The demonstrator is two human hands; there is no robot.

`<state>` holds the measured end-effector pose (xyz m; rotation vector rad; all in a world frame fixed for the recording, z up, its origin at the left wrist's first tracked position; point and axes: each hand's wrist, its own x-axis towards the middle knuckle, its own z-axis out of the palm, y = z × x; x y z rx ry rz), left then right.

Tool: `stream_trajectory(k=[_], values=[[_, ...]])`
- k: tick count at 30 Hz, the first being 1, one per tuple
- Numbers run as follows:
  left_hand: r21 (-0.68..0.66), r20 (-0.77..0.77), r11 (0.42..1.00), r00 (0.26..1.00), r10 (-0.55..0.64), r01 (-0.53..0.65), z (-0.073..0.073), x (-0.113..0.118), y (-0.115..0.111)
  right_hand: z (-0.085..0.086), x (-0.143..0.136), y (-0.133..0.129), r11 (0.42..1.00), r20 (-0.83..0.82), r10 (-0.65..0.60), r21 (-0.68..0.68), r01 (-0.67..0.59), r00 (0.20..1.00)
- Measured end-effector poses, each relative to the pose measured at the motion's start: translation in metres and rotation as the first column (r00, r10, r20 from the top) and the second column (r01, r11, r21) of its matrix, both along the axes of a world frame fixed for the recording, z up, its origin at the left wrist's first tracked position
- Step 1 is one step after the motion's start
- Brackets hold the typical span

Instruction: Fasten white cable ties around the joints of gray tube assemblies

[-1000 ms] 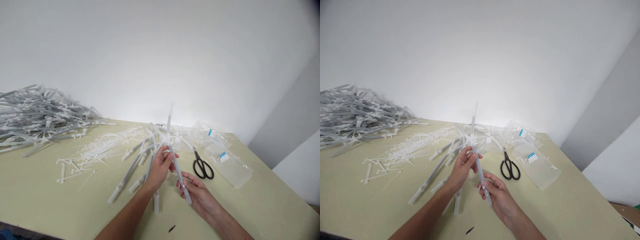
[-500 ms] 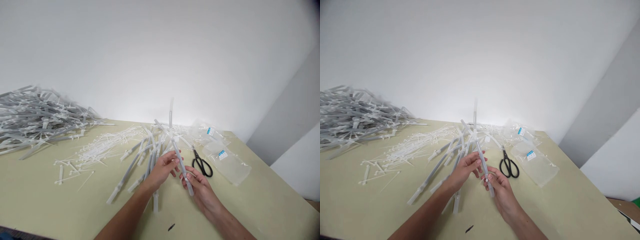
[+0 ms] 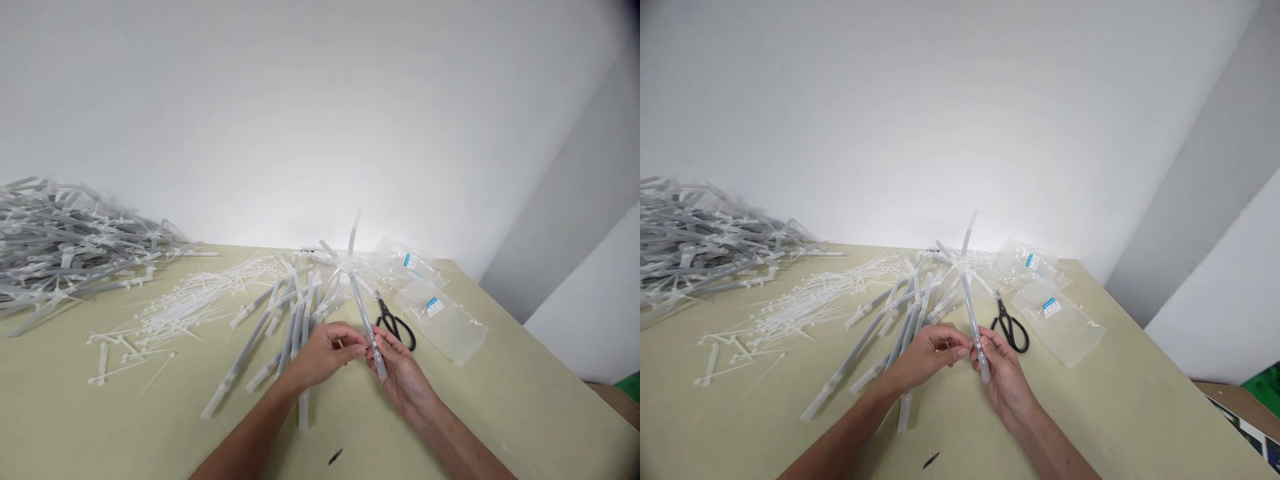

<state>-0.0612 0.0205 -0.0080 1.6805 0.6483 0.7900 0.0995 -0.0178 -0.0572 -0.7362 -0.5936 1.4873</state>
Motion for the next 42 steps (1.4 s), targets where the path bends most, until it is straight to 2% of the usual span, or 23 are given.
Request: stream_trajectory(k=[12, 29, 42], values=[[0.06, -0.103, 0.996, 0.993, 0.065, -0.059, -0.007, 0.004, -0.005, -0.005, -0.003, -0.003, 0.997, 0.149, 0.005, 0.071, -0.016, 0.989], [0.113, -0.135, 0.988, 0.984, 0.12, -0.105, -0.004, 0.003, -0.006, -0.001, -0.008, -0.004, 0.999, 0.163, -0.028, 0.029, 0.023, 0.986], [0.04, -0.068, 0.997, 0.995, 0.07, -0.067, -0.011, 0.004, -0.004, -0.004, -0.007, -0.004, 0.999, 0.166, -0.03, 0.037, 0.024, 0.986]])
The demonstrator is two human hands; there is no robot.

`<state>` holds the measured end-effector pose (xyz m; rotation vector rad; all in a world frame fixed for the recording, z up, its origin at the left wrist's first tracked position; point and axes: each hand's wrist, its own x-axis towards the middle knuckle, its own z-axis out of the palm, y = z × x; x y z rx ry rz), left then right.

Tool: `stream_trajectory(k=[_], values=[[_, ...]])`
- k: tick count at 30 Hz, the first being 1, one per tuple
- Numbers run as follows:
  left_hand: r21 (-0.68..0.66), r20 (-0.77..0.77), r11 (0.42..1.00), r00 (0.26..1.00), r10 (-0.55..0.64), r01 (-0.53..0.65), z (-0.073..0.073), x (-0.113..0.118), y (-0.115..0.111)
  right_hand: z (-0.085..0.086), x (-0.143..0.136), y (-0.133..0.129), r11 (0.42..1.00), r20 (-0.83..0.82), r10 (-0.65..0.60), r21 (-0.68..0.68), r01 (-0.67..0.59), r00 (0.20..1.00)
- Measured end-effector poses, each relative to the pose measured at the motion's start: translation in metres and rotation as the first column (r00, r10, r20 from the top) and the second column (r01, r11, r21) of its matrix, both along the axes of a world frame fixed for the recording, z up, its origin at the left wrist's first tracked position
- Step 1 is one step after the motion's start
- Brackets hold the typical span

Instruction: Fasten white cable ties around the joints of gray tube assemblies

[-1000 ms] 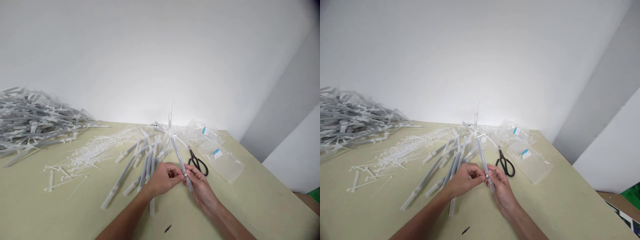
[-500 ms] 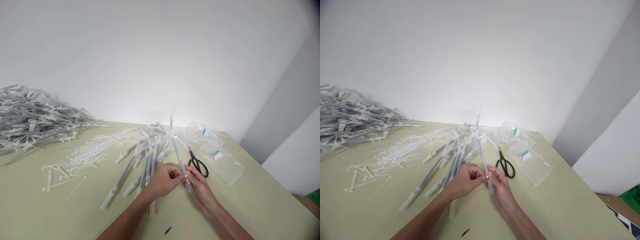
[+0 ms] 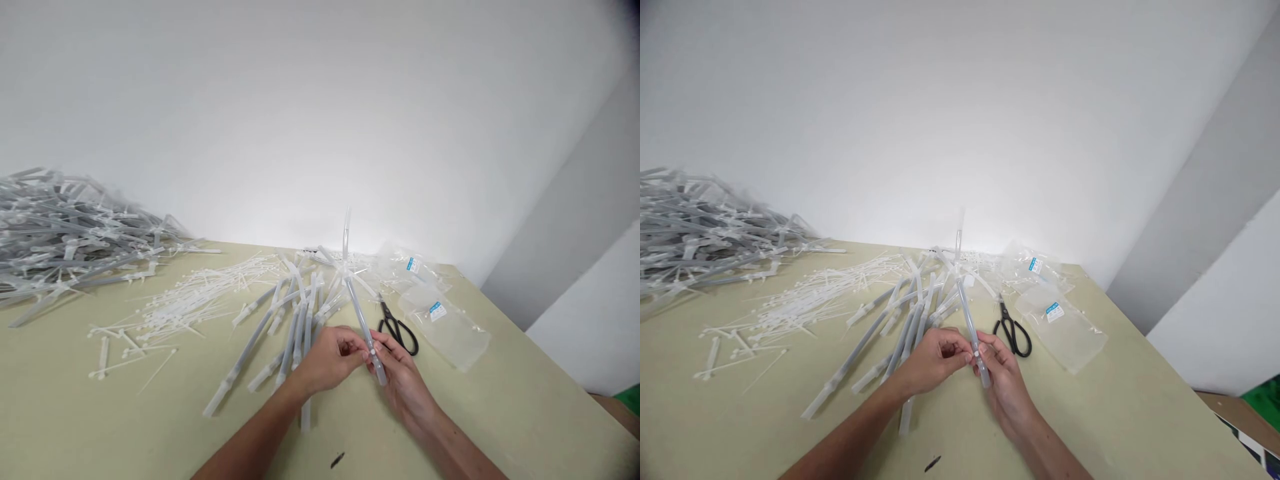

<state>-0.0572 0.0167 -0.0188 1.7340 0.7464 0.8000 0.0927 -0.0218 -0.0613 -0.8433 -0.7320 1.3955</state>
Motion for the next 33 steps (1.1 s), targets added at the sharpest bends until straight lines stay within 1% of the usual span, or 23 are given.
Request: stream_trajectory(k=[5, 8, 12, 16, 19, 21, 25, 28, 30, 33], values=[[-0.023, 0.042, 1.0, 0.999, -0.018, 0.019, -0.002, 0.001, 0.0, -0.001, 0.001, 0.001, 1.0, 0.015, -0.015, -0.009, 0.015, 1.0], [-0.073, 0.055, 0.997, 0.998, -0.03, 0.034, -0.003, 0.003, 0.0, -0.002, 0.002, 0.001, 1.0, 0.022, -0.012, 0.004, 0.012, 1.0], [-0.135, 0.1, 0.991, 0.995, -0.006, 0.019, -0.004, 0.005, 0.0, -0.002, 0.002, 0.0, 1.0, 0.036, -0.01, 0.016, 0.009, 0.999], [-0.135, 0.113, 0.991, 0.994, -0.004, 0.02, -0.004, 0.006, -0.002, -0.002, -0.001, -0.001, 1.0, 0.048, -0.002, 0.028, 0.001, 0.999], [-0.108, 0.095, 0.994, 0.995, -0.015, 0.025, -0.003, 0.007, -0.005, -0.001, -0.002, -0.001, 0.999, 0.069, -0.017, 0.035, 0.015, 0.997], [-0.059, 0.061, 0.998, 0.998, 0.005, -0.001, -0.002, 0.008, -0.008, 0.0, -0.002, -0.001, 0.999, 0.085, -0.026, 0.046, 0.022, 0.996], [0.053, -0.03, 0.994, 0.994, 0.102, -0.1, -0.003, 0.012, -0.012, 0.001, -0.004, -0.002, 0.996, 0.114, -0.039, 0.083, 0.03, 0.993], [0.066, -0.065, 0.98, 0.98, 0.19, -0.186, -0.006, 0.015, -0.012, 0.001, -0.006, -0.003, 0.995, 0.147, -0.052, 0.087, 0.039, 0.988], [0.062, -0.078, 0.972, 0.97, 0.232, -0.228, -0.008, 0.016, -0.012, 0.0, -0.007, -0.003, 0.994, 0.173, -0.084, 0.089, 0.07, 0.981], [0.043, -0.091, 0.969, 0.964, 0.248, -0.245, -0.009, 0.017, -0.011, -0.002, -0.006, -0.002, 0.989, 0.193, -0.132, 0.085, 0.118, 0.972]])
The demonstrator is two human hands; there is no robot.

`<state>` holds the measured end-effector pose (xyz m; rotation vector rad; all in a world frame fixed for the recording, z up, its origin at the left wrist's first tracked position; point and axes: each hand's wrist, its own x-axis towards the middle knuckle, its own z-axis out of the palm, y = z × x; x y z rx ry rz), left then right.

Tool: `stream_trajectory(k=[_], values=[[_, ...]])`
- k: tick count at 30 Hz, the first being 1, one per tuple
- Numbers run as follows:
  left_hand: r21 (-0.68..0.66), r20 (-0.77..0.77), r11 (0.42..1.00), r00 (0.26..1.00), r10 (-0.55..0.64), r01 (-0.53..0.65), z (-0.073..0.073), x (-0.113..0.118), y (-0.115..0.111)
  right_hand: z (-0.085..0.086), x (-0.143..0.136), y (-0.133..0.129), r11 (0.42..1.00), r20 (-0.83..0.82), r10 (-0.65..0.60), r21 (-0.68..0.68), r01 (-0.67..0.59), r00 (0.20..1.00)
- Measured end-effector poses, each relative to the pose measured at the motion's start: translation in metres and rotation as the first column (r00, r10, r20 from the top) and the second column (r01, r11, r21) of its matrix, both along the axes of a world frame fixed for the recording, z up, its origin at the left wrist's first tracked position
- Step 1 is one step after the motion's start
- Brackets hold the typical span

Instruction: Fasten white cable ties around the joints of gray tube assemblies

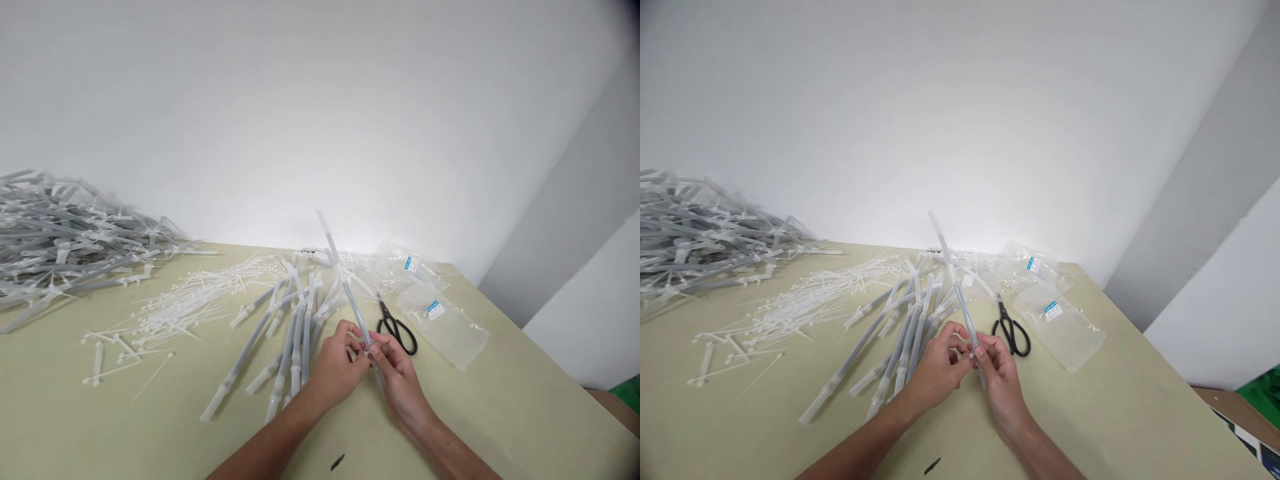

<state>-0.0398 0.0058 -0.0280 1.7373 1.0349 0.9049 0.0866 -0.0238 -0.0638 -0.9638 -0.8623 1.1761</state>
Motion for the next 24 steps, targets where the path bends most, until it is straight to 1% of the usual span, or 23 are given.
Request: stream_trajectory(k=[4, 8, 14, 17, 19, 24], values=[[-0.032, 0.005, 0.999, 1.0, -0.015, 0.015, 0.001, 0.001, 0.0, -0.005, 0.002, 0.0, 0.999, -0.009, -0.032, -0.028, 0.032, 0.999], [-0.056, -0.004, 0.998, 1.0, -0.017, 0.017, 0.0, 0.001, -0.001, -0.005, 0.004, 0.0, 0.999, -0.004, -0.04, -0.034, 0.04, 0.999], [-0.158, 0.044, 0.987, 0.998, -0.032, 0.039, -0.008, 0.001, 0.001, -0.004, 0.006, 0.001, 0.999, -0.008, -0.035, -0.028, 0.035, 0.999], [-0.186, 0.076, 0.981, 0.996, -0.042, 0.055, -0.011, 0.0, 0.003, -0.005, 0.008, 0.002, 0.999, -0.005, -0.043, -0.016, 0.042, 0.999], [-0.17, 0.088, 0.982, 0.994, -0.065, 0.079, -0.011, 0.0, 0.003, -0.007, 0.008, 0.003, 0.999, -0.007, -0.036, -0.012, 0.036, 0.999], [-0.077, 0.095, 0.983, 0.983, -0.158, 0.165, -0.008, 0.001, 0.0, -0.01, 0.008, 0.003, 0.999, 0.005, -0.027, -0.025, 0.027, 1.0]])
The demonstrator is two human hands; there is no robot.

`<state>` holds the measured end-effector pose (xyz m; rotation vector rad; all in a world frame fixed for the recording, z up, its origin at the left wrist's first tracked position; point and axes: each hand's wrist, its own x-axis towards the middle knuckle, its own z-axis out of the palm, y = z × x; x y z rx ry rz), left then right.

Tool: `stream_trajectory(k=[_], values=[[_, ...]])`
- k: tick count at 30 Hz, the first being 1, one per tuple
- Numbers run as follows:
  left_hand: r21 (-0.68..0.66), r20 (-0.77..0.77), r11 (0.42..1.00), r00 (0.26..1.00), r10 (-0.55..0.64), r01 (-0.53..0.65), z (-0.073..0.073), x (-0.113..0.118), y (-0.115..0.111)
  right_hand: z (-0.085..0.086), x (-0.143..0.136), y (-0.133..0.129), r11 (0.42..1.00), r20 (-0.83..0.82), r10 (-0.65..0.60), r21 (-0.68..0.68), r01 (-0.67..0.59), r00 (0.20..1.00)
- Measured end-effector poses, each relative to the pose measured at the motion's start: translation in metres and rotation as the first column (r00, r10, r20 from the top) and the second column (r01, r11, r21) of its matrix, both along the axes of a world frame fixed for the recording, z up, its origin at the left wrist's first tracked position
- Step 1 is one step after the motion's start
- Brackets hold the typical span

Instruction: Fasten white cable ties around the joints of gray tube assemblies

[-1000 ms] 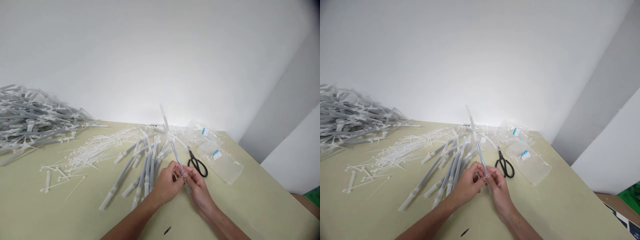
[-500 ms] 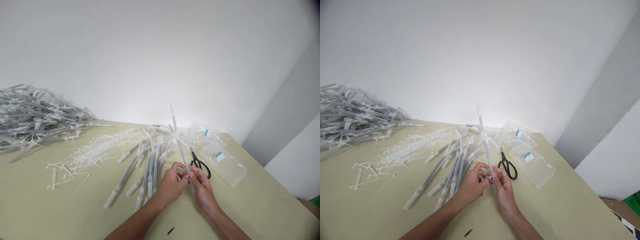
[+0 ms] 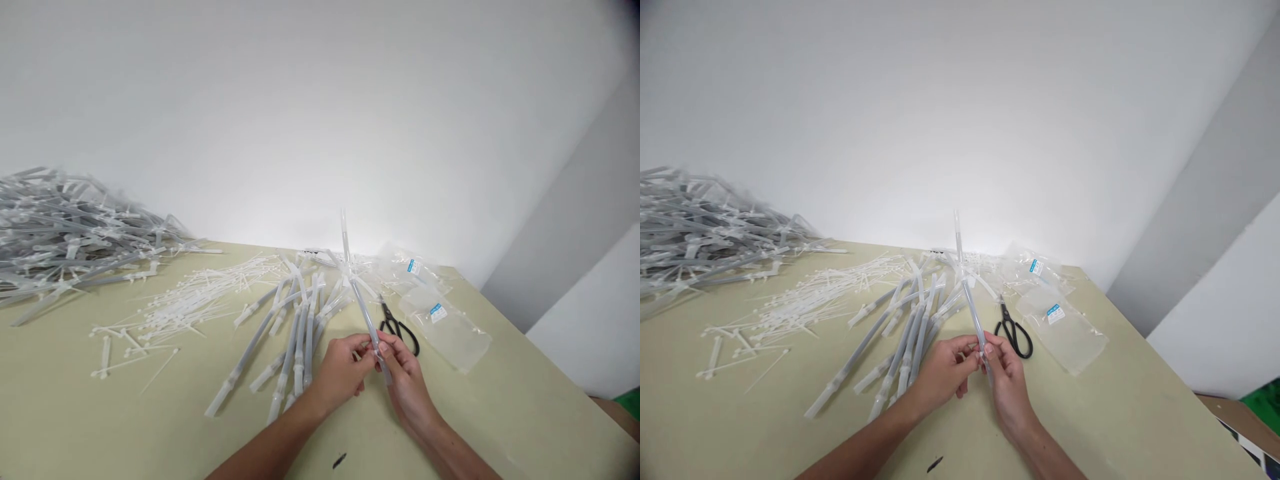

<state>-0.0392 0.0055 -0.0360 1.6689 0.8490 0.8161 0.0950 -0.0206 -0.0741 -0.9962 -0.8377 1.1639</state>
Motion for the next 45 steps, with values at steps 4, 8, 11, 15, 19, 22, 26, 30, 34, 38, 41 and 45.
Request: stream_trajectory(k=[4, 8, 11, 15, 19, 22, 26, 30, 34, 38, 41, 45], values=[[0.007, 0.008, 1.0, 1.0, -0.002, 0.002, 0.0, 0.001, -0.001, 0.0, -0.001, -0.001, 1.0, 0.031, -0.015, 0.006, 0.014, 0.999], [-0.001, 0.008, 1.0, 1.0, -0.013, 0.013, -0.002, 0.0, 0.0, 0.001, -0.001, 0.0, 1.0, 0.047, -0.005, 0.021, 0.004, 0.999], [-0.022, 0.001, 1.0, 1.0, -0.011, 0.011, -0.002, 0.0, 0.001, 0.001, 0.001, 0.001, 1.0, 0.052, 0.014, 0.024, -0.015, 0.999], [0.0, -0.027, 1.0, 1.0, 0.01, -0.01, 0.002, 0.001, 0.0, 0.0, 0.002, 0.001, 0.999, 0.053, 0.038, 0.03, -0.04, 0.998], [0.133, -0.063, 0.985, 0.991, 0.118, -0.109, 0.008, 0.001, -0.003, 0.001, -0.003, 0.001, 0.996, 0.01, 0.083, 0.044, -0.083, 0.996], [0.112, -0.055, 0.982, 0.986, 0.159, -0.152, 0.009, -0.001, -0.003, 0.004, -0.008, -0.001, 0.991, -0.023, 0.131, 0.042, -0.13, 0.991], [-0.021, 0.03, 0.992, 0.992, 0.124, -0.124, 0.009, -0.003, 0.002, 0.009, -0.009, -0.004, 0.982, -0.009, 0.174, 0.072, -0.173, 0.985], [-0.051, 0.069, 0.996, 0.994, 0.082, -0.079, 0.012, -0.002, 0.004, 0.012, -0.007, -0.005, 0.981, 0.042, 0.168, 0.095, -0.171, 0.985], [0.001, 0.09, 0.996, 0.992, 0.091, -0.091, 0.012, -0.003, 0.004, 0.013, -0.009, -0.004, 0.983, 0.119, 0.163, 0.066, -0.171, 0.979], [0.085, 0.01, 0.971, 0.975, 0.224, -0.224, 0.005, -0.005, 0.008, 0.014, -0.01, -0.006, 0.992, 0.194, 0.121, 0.009, -0.125, 0.973], [0.159, -0.052, 0.954, 0.962, 0.267, -0.256, 0.001, -0.006, 0.011, 0.014, -0.007, -0.007, 1.0, 0.243, 0.012, 0.009, -0.014, 0.97], [0.196, -0.078, 0.953, 0.966, 0.248, -0.229, 0.001, -0.007, 0.012, 0.017, -0.002, -0.009, 0.995, 0.417, -0.052, 0.101, 0.011, 0.907]])
